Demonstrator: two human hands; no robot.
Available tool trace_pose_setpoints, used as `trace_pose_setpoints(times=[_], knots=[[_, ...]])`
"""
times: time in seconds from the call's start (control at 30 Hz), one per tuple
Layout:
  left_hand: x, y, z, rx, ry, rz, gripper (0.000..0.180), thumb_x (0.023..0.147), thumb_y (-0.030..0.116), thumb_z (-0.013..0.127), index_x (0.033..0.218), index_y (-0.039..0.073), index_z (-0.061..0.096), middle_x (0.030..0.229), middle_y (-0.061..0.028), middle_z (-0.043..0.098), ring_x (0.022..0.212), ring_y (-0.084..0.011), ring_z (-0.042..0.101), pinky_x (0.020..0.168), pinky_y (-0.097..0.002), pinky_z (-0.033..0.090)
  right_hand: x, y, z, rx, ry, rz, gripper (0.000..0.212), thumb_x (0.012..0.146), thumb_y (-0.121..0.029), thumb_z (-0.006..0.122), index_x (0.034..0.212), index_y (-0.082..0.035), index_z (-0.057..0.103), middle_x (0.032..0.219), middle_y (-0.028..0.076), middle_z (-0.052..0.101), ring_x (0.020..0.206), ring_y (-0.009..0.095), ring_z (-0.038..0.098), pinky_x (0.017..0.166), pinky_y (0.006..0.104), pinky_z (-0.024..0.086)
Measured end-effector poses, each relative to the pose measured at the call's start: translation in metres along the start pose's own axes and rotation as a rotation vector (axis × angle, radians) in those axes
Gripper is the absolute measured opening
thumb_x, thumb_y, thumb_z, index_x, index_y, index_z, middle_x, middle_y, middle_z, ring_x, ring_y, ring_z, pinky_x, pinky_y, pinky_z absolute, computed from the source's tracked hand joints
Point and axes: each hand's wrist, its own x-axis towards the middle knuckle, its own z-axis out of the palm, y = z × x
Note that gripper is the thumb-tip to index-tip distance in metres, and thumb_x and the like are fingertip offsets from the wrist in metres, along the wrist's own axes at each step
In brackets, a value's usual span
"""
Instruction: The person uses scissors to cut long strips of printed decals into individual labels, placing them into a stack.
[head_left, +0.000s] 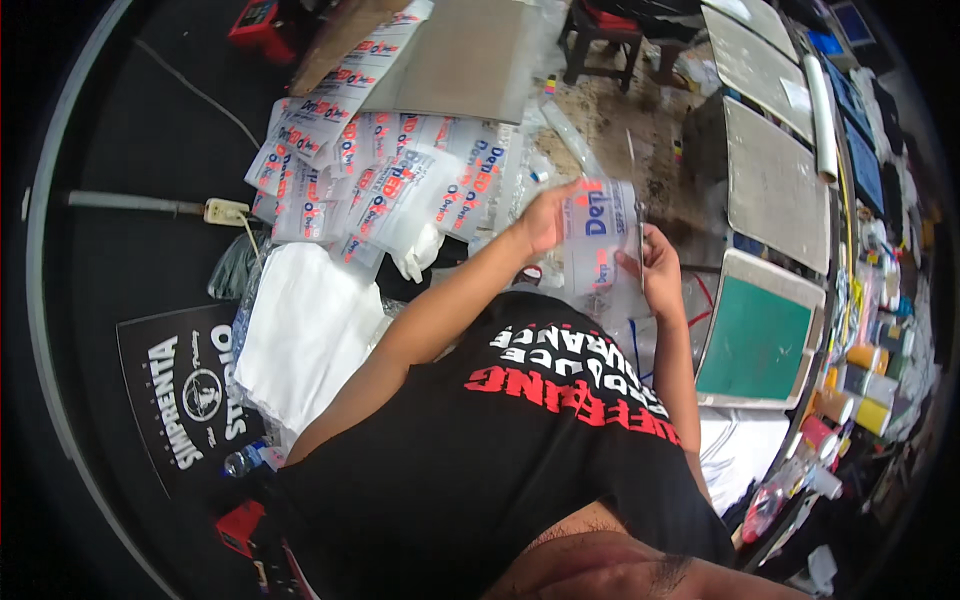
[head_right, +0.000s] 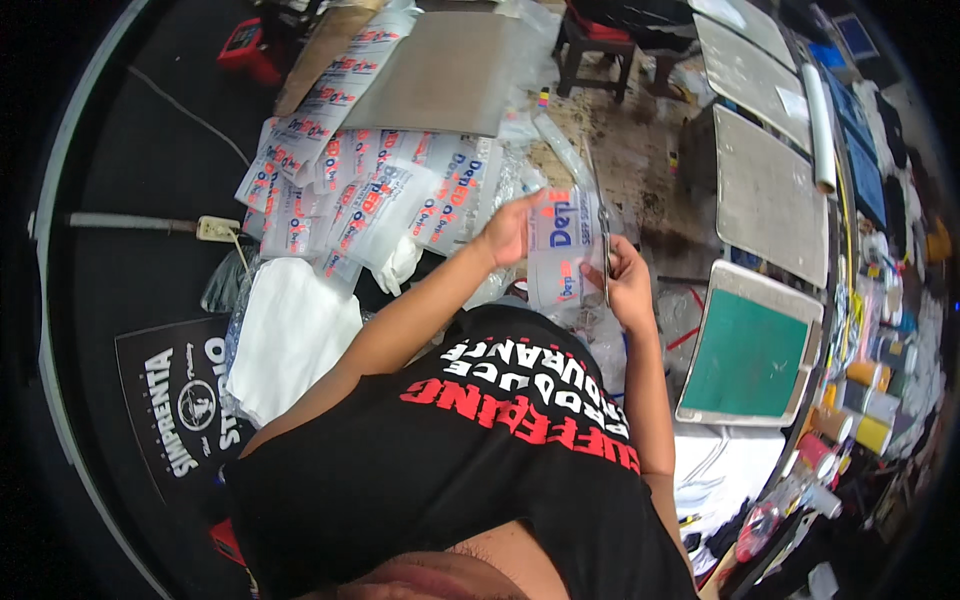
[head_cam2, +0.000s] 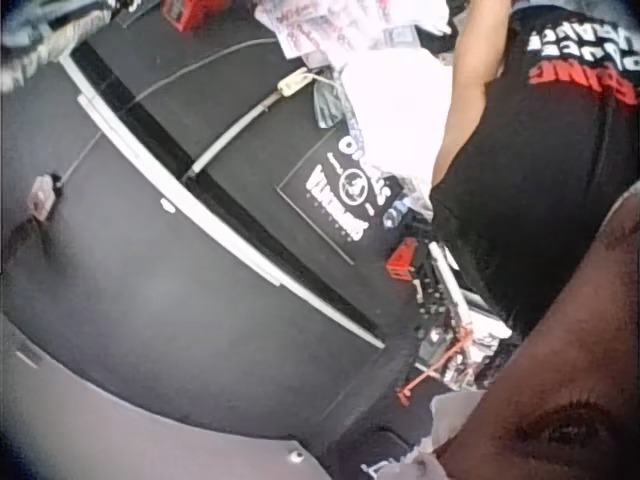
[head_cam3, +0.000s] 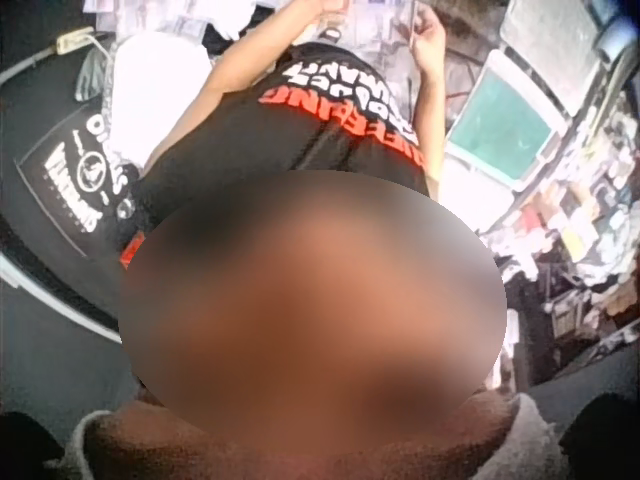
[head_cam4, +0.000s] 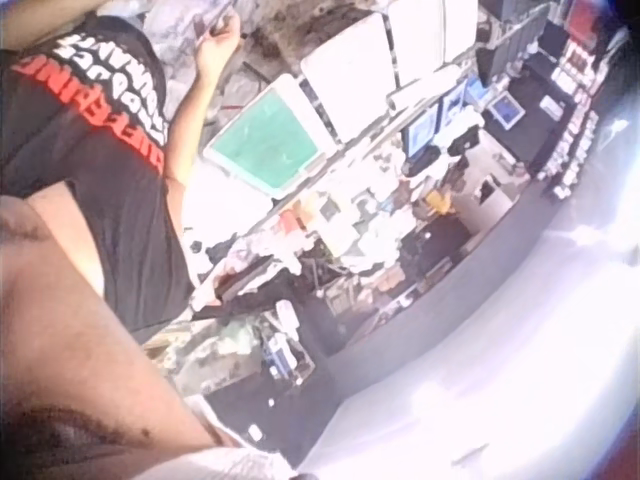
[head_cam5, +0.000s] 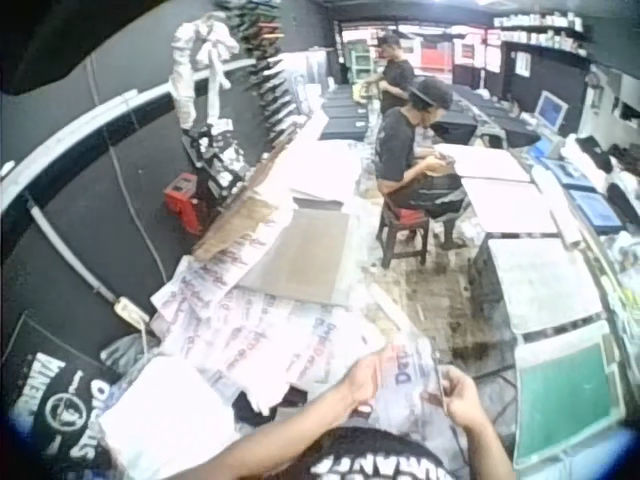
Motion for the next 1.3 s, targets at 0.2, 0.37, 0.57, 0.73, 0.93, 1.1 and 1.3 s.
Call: trace_pose_setpoints(times=[0.2, 0.37, 0.57, 0.73, 0.93, 1.1, 1.3], knots=[[0.053, 0.037, 0.028, 0.119, -0.037, 0.194, 0.029, 0.094, 0.009, 0.052, 0.121, 0.001, 0.060, 0.118, -0.0127, 0.066, 0.109, -0.0242, 0.063, 0.099, -0.0396, 0.048, -0.009, -0.007, -0.021, -0.042, 0.140, 0.014, 0.038, 0.082, 0.003, 0.072, 0.116, 0.001, 0.055, 0.093, 0.000, 0.068, 0.083, 0.006, 0.061, 0.073, 0.0181, 0.046], [0.119, 0.045, 0.118, 0.371, -0.269, 0.117, 0.029, 0.095, 0.008, 0.053, 0.122, 0.000, 0.058, 0.117, -0.0118, 0.066, 0.109, -0.0228, 0.063, 0.098, -0.0384, 0.048, -0.035, 0.010, -0.063, 0.065, 0.370, -0.086, 0.038, 0.081, 0.006, 0.071, 0.114, -0.001, 0.055, 0.087, 0.000, 0.066, 0.082, 0.006, 0.063, 0.080, 0.0223, 0.051], [0.208, -0.004, 0.240, 0.640, -0.529, -0.031, 0.028, 0.099, 0.014, 0.051, 0.120, -0.003, 0.058, 0.116, -0.0128, 0.066, 0.107, -0.0214, 0.064, 0.095, -0.0353, 0.050, -0.082, -0.029, -0.108, 0.310, 0.658, -0.339, 0.038, 0.081, 0.004, 0.072, 0.114, -0.001, 0.053, 0.089, 0.006, 0.068, 0.080, 0.010, 0.065, 0.074, 0.0236, 0.052], [0.238, -0.085, 0.302, 1.091, -0.258, -0.169, 0.076, 0.088, 0.059, 0.061, 0.125, -0.005, 0.045, 0.115, -0.0177, 0.060, 0.102, -0.0202, 0.061, 0.085, -0.0336, 0.050, -0.145, -0.101, -0.179, 0.132, 0.900, -0.602, 0.040, 0.080, -0.001, 0.075, 0.114, 0.002, 0.054, 0.089, 0.008, 0.069, 0.077, 0.012, 0.066, 0.067, 0.0250, 0.052], [0.215, -0.163, 0.401, 1.487, -0.965, 0.420, 0.067, 0.071, 0.047, 0.082, 0.115, -0.001, 0.064, 0.117, -0.0191, 0.063, 0.110, -0.0234, 0.060, 0.093, -0.0402, 0.049, -0.211, -0.197, -0.243, -0.163, 1.081, -0.544, 0.041, 0.080, -0.008, 0.075, 0.114, -0.004, 0.054, 0.077, 0.000, 0.061, 0.065, 0.008, 0.054, 0.055, 0.0243, 0.043], [0.229, -0.210, 0.481, 1.416, -1.137, 0.154, 0.033, 0.085, 0.016, 0.073, 0.108, -0.006, 0.065, 0.087, -0.0099, 0.071, 0.073, -0.0121, 0.068, 0.064, -0.0245, 0.054, -0.260, -0.249, -0.276, -0.302, 1.154, -0.602, 0.036, 0.081, -0.007, 0.076, 0.110, -0.001, 0.056, 0.079, 0.000, 0.061, 0.066, 0.007, 0.053, 0.055, 0.0230, 0.042], [0.376, -0.218, 0.406, 1.318, -0.779, -0.114, 0.032, 0.091, 0.023, 0.068, 0.105, -0.006, 0.066, 0.090, -0.0065, 0.069, 0.075, -0.0097, 0.061, 0.065, -0.0247, 0.049, -0.290, -0.213, -0.279, -0.545, 1.666, -0.368, 0.045, 0.077, -0.007, 0.079, 0.115, 0.001, 0.056, 0.083, 0.002, 0.063, 0.071, 0.008, 0.055, 0.061, 0.0248, 0.046]])
